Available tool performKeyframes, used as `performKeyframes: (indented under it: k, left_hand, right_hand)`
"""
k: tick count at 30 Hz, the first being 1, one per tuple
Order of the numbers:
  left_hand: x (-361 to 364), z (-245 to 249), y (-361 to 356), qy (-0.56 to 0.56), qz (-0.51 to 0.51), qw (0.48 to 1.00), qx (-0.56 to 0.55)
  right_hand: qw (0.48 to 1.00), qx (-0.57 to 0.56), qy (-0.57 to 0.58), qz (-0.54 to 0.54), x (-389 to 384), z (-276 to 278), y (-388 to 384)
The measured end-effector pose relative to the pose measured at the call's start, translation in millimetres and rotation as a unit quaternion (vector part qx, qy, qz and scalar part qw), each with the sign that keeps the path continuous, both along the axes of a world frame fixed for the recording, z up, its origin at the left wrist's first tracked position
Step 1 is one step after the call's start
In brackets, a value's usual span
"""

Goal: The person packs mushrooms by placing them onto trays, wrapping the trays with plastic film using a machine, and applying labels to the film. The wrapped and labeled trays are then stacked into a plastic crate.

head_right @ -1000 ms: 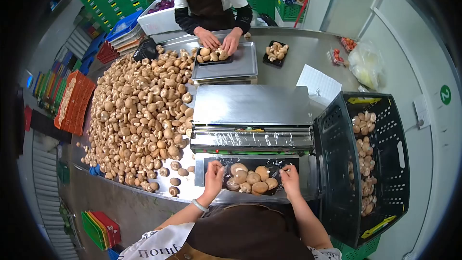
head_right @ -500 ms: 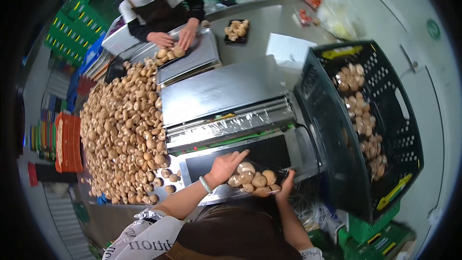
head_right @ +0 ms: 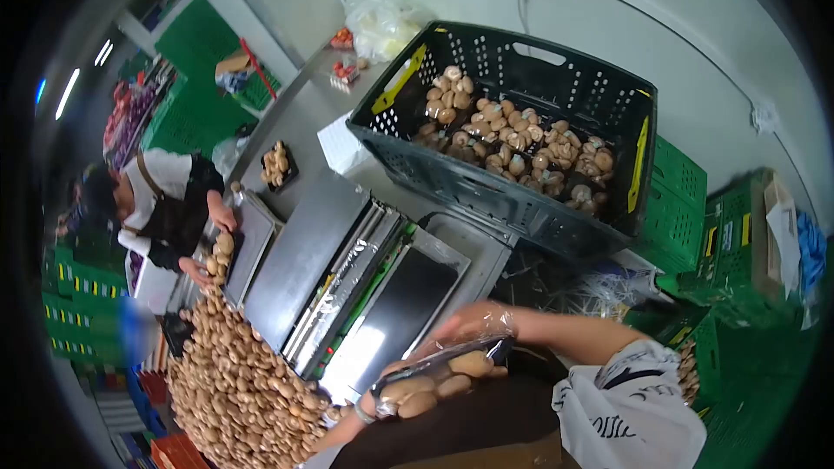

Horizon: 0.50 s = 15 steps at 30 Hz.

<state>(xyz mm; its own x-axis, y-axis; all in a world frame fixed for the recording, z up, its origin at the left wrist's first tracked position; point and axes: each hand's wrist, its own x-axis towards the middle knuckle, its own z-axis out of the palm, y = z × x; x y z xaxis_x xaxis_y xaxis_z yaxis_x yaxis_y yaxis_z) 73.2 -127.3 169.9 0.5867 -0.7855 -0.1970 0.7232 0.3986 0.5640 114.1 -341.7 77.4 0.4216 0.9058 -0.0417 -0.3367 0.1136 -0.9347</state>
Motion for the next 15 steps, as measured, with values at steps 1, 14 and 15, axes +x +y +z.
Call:
performKeyframes:
  k: [1,14,15]
  left_hand:
    - [3.7,12.4,-6.7,0.047,-0.018,0.999,-0.008]
    - [102.5,-51.9,-24.6,-0.065,0.226,0.924,0.301]
    - [111.3,-54.4,-16.8,-0.057,0.242,0.919,0.307]
  right_hand:
    - [0.984,-0.161,-0.072,-0.016,24.4,47.4,-11.7]
    - [0.874,0.037,0.012,-0.484,180.9,118.6,-81.9]
    - [0.828,-0.062,0.032,-0.557,208.7,128.4,-104.4]
